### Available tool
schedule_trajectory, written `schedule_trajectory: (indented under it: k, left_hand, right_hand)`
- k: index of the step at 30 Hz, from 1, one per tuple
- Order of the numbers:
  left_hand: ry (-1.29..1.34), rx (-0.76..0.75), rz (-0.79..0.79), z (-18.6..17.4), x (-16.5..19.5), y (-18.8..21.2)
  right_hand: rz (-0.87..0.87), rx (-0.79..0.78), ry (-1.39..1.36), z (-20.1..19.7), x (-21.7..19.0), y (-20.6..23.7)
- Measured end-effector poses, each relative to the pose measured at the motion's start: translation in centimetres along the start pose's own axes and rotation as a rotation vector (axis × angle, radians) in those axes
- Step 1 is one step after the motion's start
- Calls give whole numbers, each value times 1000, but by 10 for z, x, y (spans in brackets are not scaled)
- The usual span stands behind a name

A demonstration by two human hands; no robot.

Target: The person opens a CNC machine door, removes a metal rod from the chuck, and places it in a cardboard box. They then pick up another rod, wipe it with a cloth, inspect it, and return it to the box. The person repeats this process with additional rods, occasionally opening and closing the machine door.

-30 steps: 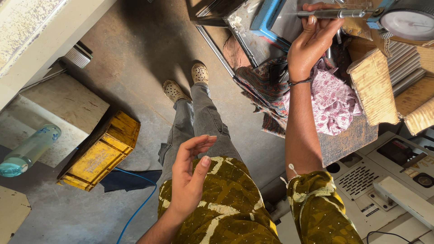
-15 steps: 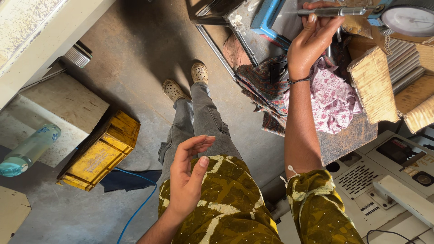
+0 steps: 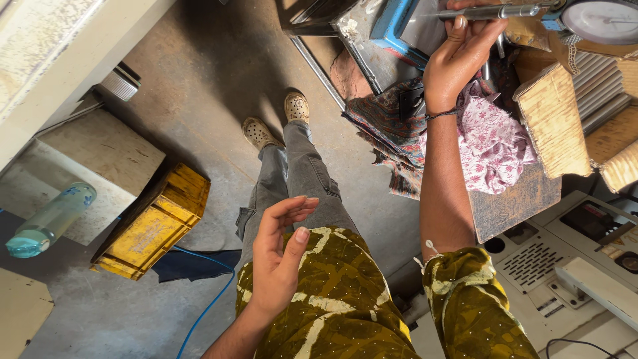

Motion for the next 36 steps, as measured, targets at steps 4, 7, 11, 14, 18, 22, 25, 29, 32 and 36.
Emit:
schedule_trajectory:
  k: [4, 7, 11, 14, 18, 22, 25, 29, 32, 36]
  left_hand:
    - [-26, -1, 10, 1, 1, 1]
    - [-26, -16, 29, 3, 5, 5]
    - [-54, -30, 114, 6, 19, 10]
    - [-157, -35, 199, 9, 38, 10]
    - [-300, -43, 359, 23, 58, 0]
    - [-393, -99, 454, 51, 44, -24]
    - [-557, -121, 524, 74, 10, -72]
    - [-771, -166, 443, 104, -50, -152]
    - [-1046, -225, 525, 136, -89, -196]
    - [-1522, -351, 845, 184, -117, -226]
  right_hand:
    - [6, -19, -51, 2, -5, -1]
    - [4, -37, -39, 1, -9, 1]
    - [56, -77, 139, -8, -28, 22]
    - [272, -59, -329, -19, -60, 46]
    - [660, 47, -731, -65, -108, 69]
    - [516, 29, -585, -129, -134, 88]
    - [456, 49, -387, -173, -137, 100]
    - [529, 256, -574, -209, -145, 112]
    - [701, 361, -776, -230, -159, 121]
    - [741, 338, -1092, -250, -169, 123]
Point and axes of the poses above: each hand's wrist, its own y-axis away from the middle knuckle, its own z-axis out of the palm, x = y × z, the point moved 1 cm from there along -y, towards the middle knuckle, and after that the axes turned 1 degree about z, right-handed, at the moved point
